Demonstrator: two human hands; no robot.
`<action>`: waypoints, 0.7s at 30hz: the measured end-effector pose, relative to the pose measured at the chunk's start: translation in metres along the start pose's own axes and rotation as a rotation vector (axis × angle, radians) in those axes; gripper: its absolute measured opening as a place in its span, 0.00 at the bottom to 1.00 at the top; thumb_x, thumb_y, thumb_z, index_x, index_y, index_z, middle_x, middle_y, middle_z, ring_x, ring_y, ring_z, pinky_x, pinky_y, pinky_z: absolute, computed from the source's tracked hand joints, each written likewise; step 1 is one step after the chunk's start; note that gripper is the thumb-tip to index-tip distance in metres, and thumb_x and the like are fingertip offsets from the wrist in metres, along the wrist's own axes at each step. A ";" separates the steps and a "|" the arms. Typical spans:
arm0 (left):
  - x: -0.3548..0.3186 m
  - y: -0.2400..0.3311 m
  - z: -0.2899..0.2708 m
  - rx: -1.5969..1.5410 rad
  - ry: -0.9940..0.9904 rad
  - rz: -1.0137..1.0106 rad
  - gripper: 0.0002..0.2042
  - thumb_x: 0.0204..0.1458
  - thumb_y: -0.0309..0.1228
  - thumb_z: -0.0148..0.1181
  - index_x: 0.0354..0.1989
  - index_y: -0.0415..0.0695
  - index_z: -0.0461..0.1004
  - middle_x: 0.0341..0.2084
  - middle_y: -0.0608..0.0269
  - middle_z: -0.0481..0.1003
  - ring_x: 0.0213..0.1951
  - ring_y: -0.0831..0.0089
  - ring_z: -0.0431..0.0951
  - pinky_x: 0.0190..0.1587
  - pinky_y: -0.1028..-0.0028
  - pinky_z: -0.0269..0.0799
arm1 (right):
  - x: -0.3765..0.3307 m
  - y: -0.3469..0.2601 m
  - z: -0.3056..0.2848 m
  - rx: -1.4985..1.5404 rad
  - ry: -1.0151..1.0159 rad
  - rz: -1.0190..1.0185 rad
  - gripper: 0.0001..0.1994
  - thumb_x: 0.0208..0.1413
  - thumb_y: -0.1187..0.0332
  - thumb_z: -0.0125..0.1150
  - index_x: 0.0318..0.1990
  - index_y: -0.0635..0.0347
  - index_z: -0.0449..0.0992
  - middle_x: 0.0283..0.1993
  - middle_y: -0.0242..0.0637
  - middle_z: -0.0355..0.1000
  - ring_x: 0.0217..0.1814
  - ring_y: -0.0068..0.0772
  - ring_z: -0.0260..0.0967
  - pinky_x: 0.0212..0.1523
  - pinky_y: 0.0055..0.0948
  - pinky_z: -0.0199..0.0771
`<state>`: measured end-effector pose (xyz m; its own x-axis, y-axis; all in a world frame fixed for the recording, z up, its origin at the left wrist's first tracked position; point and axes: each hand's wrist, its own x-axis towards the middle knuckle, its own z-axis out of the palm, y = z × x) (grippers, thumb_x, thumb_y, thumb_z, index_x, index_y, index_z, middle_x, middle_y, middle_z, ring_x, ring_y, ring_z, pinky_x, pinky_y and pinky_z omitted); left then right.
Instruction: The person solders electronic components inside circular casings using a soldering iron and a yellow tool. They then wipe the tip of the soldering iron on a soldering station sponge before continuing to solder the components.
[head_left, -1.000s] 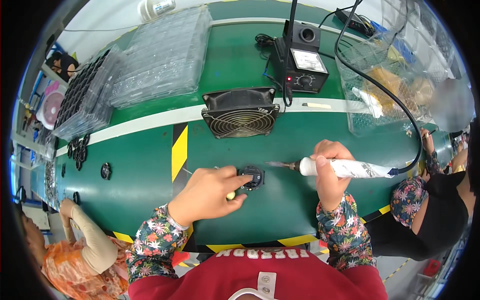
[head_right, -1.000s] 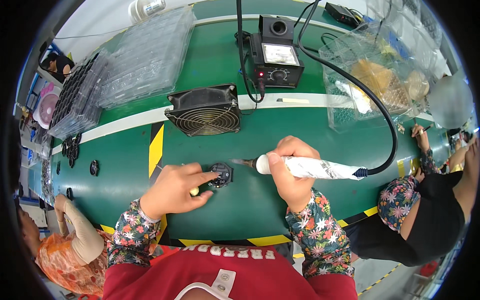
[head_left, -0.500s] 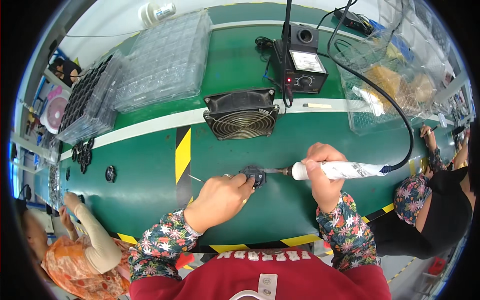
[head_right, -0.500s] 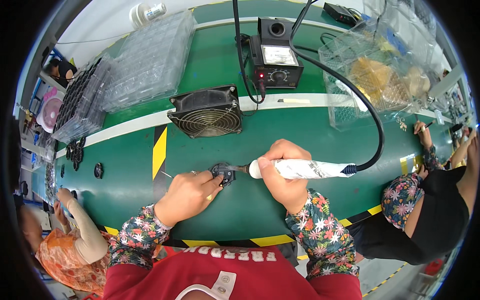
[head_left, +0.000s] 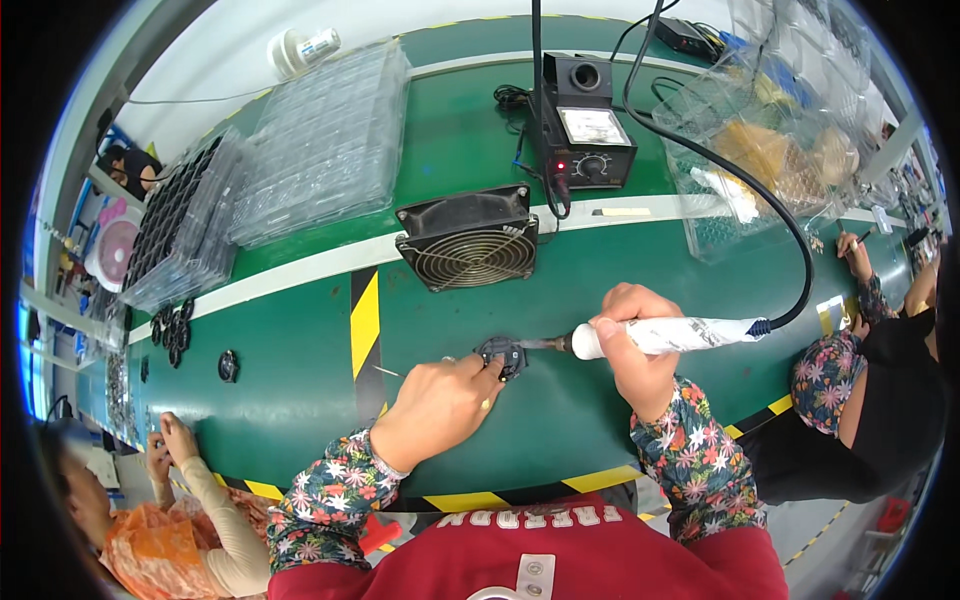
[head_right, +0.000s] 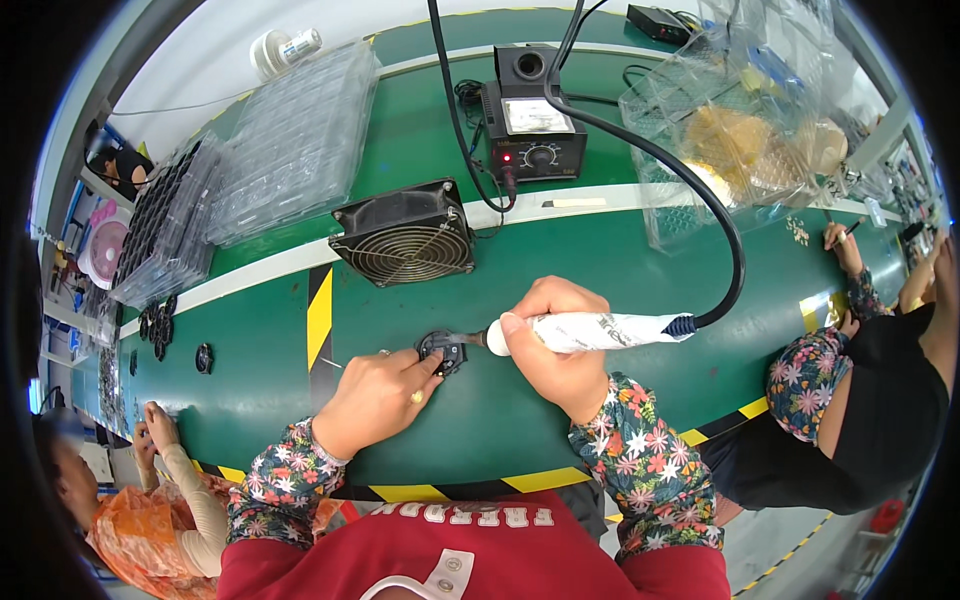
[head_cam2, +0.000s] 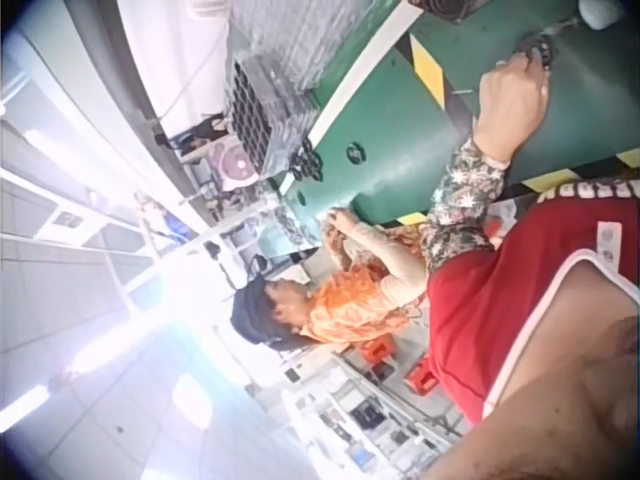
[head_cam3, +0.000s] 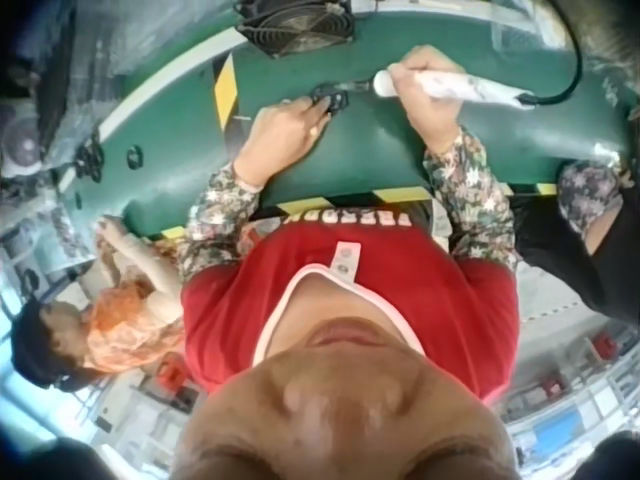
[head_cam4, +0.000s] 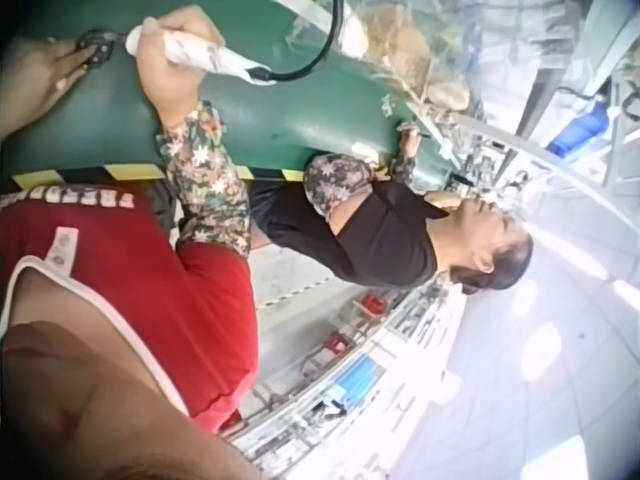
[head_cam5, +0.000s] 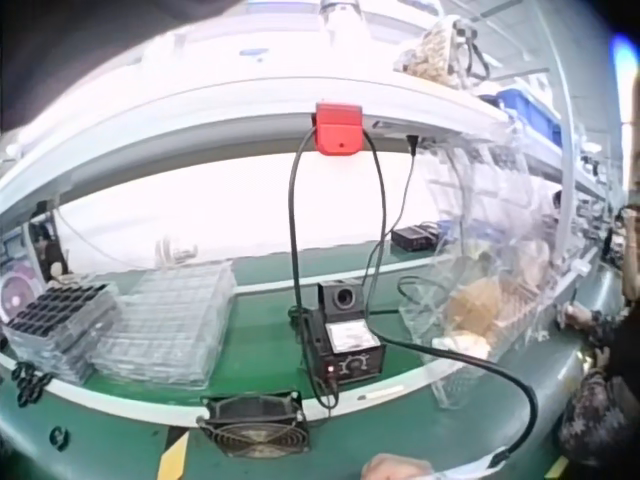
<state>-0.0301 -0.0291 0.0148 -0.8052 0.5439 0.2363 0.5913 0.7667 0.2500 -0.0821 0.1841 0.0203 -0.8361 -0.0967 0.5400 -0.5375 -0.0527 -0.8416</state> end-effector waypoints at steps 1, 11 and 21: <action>0.000 0.000 0.000 -0.015 -0.009 -0.018 0.10 0.44 0.30 0.59 0.35 0.40 0.76 0.18 0.62 0.69 0.18 0.64 0.71 0.21 0.68 0.67 | -0.001 0.000 0.000 0.001 0.002 0.000 0.07 0.42 0.76 0.59 0.18 0.63 0.67 0.17 0.34 0.65 0.16 0.22 0.59 0.18 0.22 0.56; -0.001 -0.001 0.000 -0.014 -0.008 -0.036 0.10 0.44 0.30 0.59 0.35 0.42 0.76 0.19 0.61 0.70 0.20 0.63 0.72 0.22 0.68 0.67 | -0.002 0.003 0.003 -0.052 -0.007 -0.060 0.07 0.42 0.76 0.59 0.18 0.63 0.67 0.17 0.35 0.65 0.16 0.24 0.59 0.17 0.23 0.56; 0.005 -0.004 -0.060 -0.390 0.267 -0.134 0.10 0.47 0.35 0.58 0.28 0.39 0.74 0.22 0.58 0.73 0.20 0.65 0.72 0.23 0.71 0.67 | -0.004 0.000 0.004 -0.036 -0.054 0.015 0.08 0.46 0.75 0.55 0.21 0.64 0.64 0.19 0.34 0.61 0.21 0.23 0.54 0.22 0.23 0.55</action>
<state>-0.0342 -0.0502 0.0714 -0.8656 0.3037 0.3981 0.4975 0.6115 0.6152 -0.0785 0.1810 0.0186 -0.8374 -0.1512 0.5252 -0.5293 -0.0155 -0.8483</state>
